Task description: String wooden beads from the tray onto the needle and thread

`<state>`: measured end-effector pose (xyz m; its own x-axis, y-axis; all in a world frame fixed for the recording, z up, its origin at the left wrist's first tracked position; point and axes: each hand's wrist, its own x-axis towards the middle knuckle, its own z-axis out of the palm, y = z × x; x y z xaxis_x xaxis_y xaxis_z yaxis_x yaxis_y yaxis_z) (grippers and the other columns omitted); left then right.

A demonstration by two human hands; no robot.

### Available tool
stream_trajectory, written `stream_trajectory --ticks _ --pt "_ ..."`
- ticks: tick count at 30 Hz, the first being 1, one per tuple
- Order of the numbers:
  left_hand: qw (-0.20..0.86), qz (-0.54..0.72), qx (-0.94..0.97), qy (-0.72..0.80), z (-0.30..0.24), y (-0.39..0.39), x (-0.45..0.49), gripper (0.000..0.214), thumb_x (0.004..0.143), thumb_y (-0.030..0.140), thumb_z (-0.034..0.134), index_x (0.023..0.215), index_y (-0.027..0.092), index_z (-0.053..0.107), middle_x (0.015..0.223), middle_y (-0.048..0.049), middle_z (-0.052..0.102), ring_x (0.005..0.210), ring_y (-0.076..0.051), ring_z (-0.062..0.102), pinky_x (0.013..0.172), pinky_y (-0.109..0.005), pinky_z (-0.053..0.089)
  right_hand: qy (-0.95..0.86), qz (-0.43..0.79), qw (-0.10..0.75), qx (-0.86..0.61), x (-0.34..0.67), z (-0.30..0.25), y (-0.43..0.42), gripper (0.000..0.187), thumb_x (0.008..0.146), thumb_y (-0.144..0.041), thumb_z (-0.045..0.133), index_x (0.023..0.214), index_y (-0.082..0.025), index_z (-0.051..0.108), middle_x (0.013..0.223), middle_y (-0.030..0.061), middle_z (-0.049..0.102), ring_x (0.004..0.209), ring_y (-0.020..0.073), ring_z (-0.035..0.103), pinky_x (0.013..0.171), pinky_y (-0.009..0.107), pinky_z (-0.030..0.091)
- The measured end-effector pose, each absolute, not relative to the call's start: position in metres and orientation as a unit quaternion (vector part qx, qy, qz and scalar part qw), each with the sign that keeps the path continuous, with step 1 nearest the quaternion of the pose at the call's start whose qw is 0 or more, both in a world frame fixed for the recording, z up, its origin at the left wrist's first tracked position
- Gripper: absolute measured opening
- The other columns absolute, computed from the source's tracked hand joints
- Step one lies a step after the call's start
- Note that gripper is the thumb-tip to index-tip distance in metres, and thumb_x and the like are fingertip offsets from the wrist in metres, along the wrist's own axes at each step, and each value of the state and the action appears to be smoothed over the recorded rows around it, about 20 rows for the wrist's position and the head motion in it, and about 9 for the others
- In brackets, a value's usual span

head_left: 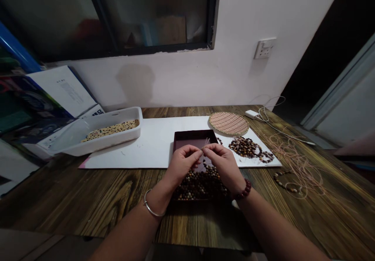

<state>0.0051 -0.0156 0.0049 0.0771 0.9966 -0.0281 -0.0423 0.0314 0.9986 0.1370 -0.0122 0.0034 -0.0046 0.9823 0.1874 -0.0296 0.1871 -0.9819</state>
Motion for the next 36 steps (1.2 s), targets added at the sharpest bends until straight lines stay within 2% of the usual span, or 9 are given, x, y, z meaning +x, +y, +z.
stream_trajectory --ticks 12,18,24,36 --pt "0.550 0.493 0.489 0.464 0.0032 -0.0144 0.0031 0.019 0.070 0.035 0.061 0.072 0.017 0.058 0.050 0.0037 0.053 0.044 -0.006 0.044 0.045 -0.019 0.037 -0.485 0.527 0.540 -0.443 0.1363 0.0021 -0.0112 0.014 0.062 -0.030 0.066 0.067 -0.018 0.063 0.049 -0.0062 0.047 0.044 0.0070 0.033 0.043 0.022 0.026" --pt "0.555 0.485 0.498 0.458 0.0028 -0.0145 0.0042 0.022 0.066 0.036 0.066 0.072 0.016 0.059 0.054 0.0027 0.054 0.047 -0.007 0.046 0.043 -0.019 0.035 -0.487 0.512 0.556 -0.438 0.1357 0.0033 -0.0114 0.013 0.062 -0.030 0.066 0.066 -0.018 0.064 0.054 -0.0040 0.052 0.046 0.0073 0.036 0.043 0.022 0.028" --pt "0.554 0.497 0.483 0.461 0.0028 -0.0146 0.0039 0.022 0.067 0.037 0.065 0.073 0.016 0.060 0.050 0.0042 0.053 0.044 -0.006 0.044 0.045 -0.019 0.036 -0.503 0.500 0.554 -0.436 0.1354 0.0017 -0.0109 0.012 0.064 -0.030 0.064 0.067 -0.019 0.063 0.055 -0.0041 0.052 0.047 0.0079 0.036 0.044 0.022 0.028" --pt "0.649 0.501 0.380 0.428 0.0032 -0.0116 0.0033 0.025 0.062 0.037 0.067 0.068 0.016 0.055 0.045 0.0055 0.047 0.037 -0.002 0.035 0.037 -0.016 0.021 -0.492 0.525 0.552 -0.422 0.1342 -0.0010 -0.0102 0.011 0.065 -0.028 0.064 0.069 -0.018 0.060 0.057 -0.0055 0.051 0.044 0.0056 0.031 0.043 0.021 0.025"
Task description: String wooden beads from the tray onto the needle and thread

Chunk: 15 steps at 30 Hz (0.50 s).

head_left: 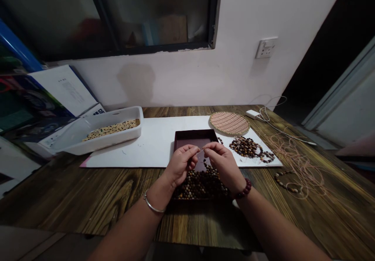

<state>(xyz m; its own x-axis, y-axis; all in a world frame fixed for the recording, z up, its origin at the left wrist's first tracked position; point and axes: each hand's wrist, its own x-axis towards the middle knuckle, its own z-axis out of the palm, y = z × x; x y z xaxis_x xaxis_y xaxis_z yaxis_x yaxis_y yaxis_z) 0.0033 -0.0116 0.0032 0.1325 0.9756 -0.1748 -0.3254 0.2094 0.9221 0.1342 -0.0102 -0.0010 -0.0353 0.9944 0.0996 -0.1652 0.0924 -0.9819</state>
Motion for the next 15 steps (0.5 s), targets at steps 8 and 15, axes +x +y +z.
stream_trajectory --ticks 8,15 --pt "0.664 0.489 0.388 0.412 0.0057 -0.0137 0.0025 0.023 0.067 0.037 0.064 0.068 0.015 0.058 0.047 0.0042 0.047 0.040 -0.003 0.036 0.038 -0.017 0.023 -0.483 0.538 0.556 -0.411 0.1350 -0.0002 -0.0105 0.012 0.065 -0.028 0.065 0.068 -0.018 0.060 0.054 -0.0067 0.047 0.044 0.0052 0.030 0.043 0.021 0.024" --pt "0.665 0.487 0.395 0.406 0.0025 -0.0123 0.0036 0.024 0.058 0.031 0.073 0.064 0.015 0.057 0.045 0.0056 0.047 0.039 -0.003 0.036 0.039 -0.017 0.023 -0.479 0.536 0.558 -0.414 0.1344 0.0014 -0.0110 0.011 0.064 -0.028 0.066 0.066 -0.019 0.060 0.055 -0.0062 0.047 0.045 0.0057 0.030 0.043 0.022 0.023"
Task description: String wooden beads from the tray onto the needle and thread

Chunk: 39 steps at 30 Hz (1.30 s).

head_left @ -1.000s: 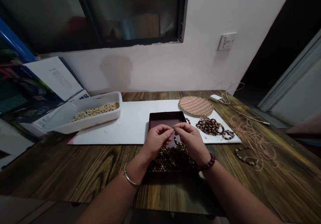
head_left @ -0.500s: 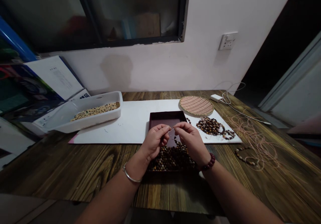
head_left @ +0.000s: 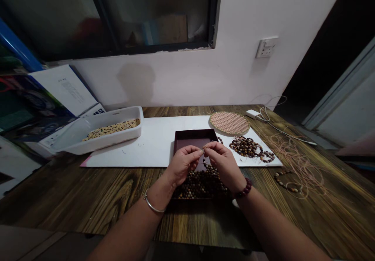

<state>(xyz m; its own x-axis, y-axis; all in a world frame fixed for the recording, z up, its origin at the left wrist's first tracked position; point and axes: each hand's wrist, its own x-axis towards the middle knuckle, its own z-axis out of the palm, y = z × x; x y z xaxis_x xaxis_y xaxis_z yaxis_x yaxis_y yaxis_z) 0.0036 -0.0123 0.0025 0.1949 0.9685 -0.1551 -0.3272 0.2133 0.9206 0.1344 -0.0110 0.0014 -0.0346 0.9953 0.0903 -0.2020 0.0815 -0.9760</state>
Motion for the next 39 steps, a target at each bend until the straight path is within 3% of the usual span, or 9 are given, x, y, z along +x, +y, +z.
stream_trajectory --ticks 19,30,39 --pt "0.663 0.487 0.381 0.422 0.004 -0.013 0.004 0.019 0.062 0.028 0.068 0.062 0.014 0.054 0.045 0.0051 0.047 0.038 -0.002 0.035 0.039 -0.017 0.020 -0.500 0.562 0.534 -0.387 0.135 0.002 -0.013 0.017 0.066 -0.032 0.065 0.066 -0.018 0.055 0.055 -0.0066 0.044 0.043 0.0051 0.030 0.041 0.020 0.024" --pt "0.628 0.475 0.438 0.434 0.005 -0.014 0.004 0.023 0.061 0.033 0.066 0.060 0.015 0.052 0.045 0.0059 0.044 0.040 -0.004 0.034 0.040 -0.019 0.021 -0.694 0.279 0.568 -0.342 0.138 0.003 -0.020 0.006 0.081 -0.021 0.053 0.076 -0.020 0.057 0.074 0.0010 0.058 0.068 0.0138 0.052 0.062 0.026 0.042" --pt "0.597 0.451 0.499 0.437 0.003 -0.015 0.004 0.023 0.065 0.037 0.065 0.065 0.015 0.055 0.050 0.0046 0.047 0.046 -0.006 0.039 0.045 -0.020 0.028 -0.674 0.304 0.533 -0.411 0.141 -0.001 -0.011 0.011 0.084 -0.024 0.045 0.074 -0.021 0.047 0.063 -0.0031 0.047 0.058 0.0119 0.044 0.054 0.024 0.037"
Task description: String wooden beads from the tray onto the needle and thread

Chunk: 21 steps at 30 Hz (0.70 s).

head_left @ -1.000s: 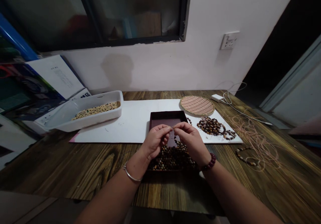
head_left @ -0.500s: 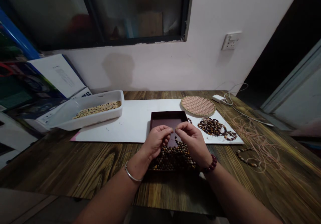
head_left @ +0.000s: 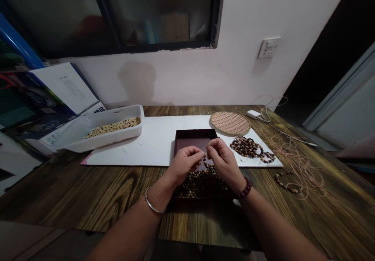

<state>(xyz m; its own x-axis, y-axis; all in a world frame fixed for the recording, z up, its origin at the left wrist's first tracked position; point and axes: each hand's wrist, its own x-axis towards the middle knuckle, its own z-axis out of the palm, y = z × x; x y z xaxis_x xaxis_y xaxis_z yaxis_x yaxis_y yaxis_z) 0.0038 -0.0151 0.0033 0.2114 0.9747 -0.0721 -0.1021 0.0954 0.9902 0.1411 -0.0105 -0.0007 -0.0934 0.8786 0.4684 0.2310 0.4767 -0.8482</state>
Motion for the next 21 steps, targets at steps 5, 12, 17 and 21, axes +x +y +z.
stream_trajectory --ticks 5,12,17,21 --pt "0.605 0.448 0.503 0.424 0.0051 -0.0166 0.0038 0.024 0.069 0.038 0.062 0.068 0.015 0.058 0.051 0.0036 0.049 0.046 -0.006 0.039 0.046 -0.021 0.028 -0.637 0.352 0.549 -0.411 0.1393 0.0014 -0.0105 0.012 0.082 -0.028 0.048 0.072 -0.022 0.046 0.065 -0.0029 0.046 0.059 0.0124 0.044 0.055 0.025 0.036" --pt "0.606 0.460 0.499 0.415 0.0075 -0.0180 0.0045 0.022 0.069 0.037 0.062 0.067 0.015 0.058 0.050 0.0043 0.047 0.045 -0.006 0.036 0.046 -0.021 0.026 -0.602 0.376 0.564 -0.423 0.1397 0.0011 -0.0101 0.013 0.080 -0.032 0.051 0.073 -0.022 0.047 0.062 -0.0037 0.044 0.056 0.0116 0.041 0.053 0.025 0.034" --pt "0.605 0.476 0.488 0.412 0.0050 -0.0171 0.0052 0.020 0.066 0.033 0.064 0.065 0.015 0.055 0.047 0.0065 0.041 0.044 -0.005 0.031 0.045 -0.021 0.022 -0.593 0.387 0.566 -0.422 0.1390 0.0002 -0.0107 0.014 0.080 -0.033 0.050 0.074 -0.021 0.047 0.062 -0.0044 0.042 0.054 0.0109 0.038 0.049 0.024 0.031" --pt "0.604 0.479 0.487 0.410 0.0040 -0.0167 0.0051 0.017 0.064 0.030 0.064 0.066 0.016 0.056 0.048 0.0063 0.041 0.045 -0.006 0.032 0.045 -0.022 0.023 -0.587 0.396 0.568 -0.420 0.1389 0.0003 -0.0112 0.014 0.080 -0.034 0.050 0.075 -0.021 0.047 0.062 -0.0048 0.041 0.053 0.0105 0.037 0.048 0.024 0.030"
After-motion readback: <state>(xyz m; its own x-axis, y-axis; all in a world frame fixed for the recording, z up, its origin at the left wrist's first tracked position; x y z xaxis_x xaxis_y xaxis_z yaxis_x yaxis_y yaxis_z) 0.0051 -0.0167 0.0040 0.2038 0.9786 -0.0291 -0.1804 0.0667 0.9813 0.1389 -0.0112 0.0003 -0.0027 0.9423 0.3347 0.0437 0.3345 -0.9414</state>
